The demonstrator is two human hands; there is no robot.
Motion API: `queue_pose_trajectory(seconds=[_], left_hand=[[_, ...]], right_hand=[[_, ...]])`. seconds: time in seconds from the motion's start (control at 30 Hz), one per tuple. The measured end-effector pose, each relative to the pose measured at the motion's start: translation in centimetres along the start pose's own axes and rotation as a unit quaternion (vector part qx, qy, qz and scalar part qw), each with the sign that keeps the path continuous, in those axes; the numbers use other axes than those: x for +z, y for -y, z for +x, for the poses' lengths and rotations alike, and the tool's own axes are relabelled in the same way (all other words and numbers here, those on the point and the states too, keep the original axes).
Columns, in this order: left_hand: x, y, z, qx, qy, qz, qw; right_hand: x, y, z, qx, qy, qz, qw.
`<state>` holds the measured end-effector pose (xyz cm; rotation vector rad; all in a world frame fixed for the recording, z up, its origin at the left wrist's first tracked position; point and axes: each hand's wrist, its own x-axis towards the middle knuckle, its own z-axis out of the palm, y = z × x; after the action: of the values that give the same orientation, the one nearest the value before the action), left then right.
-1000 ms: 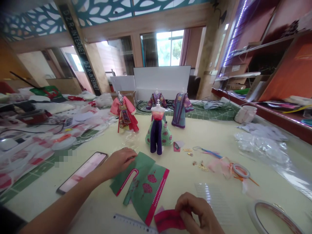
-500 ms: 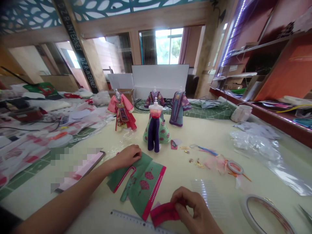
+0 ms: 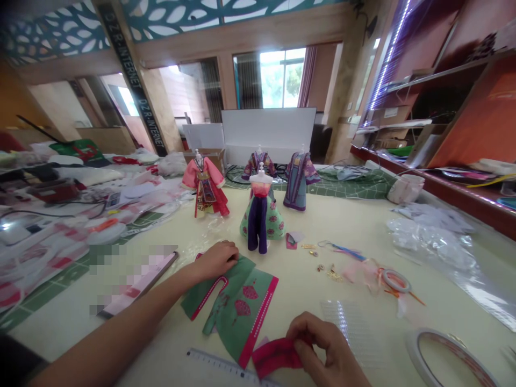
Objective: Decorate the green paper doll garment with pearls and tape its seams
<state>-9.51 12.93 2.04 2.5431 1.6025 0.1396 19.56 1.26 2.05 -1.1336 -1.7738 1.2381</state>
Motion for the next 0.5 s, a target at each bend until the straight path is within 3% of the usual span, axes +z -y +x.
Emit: queue_pose_trajectory(seconds=[0.17, 0.37, 0.5], left_hand=[[-0.9, -0.6, -0.7, -0.004, -0.022, -0.063, 0.998], [-4.8, -2.2, -1.7, 0.001, -0.095, -0.19, 0.977], [-6.6, -1.9, -1.2, -0.02, -0.156, -0.252, 0.955]], right_hand=[[-0.1, 0.0, 0.0, -0.007, 0.029, -0.021, 0.999], [-0.4, -0.4, 0.0, -0.011, 0.042, -0.063, 0.997], [-0.3, -0.3, -0.1, -0.008, 0.044, -0.061, 0.997]])
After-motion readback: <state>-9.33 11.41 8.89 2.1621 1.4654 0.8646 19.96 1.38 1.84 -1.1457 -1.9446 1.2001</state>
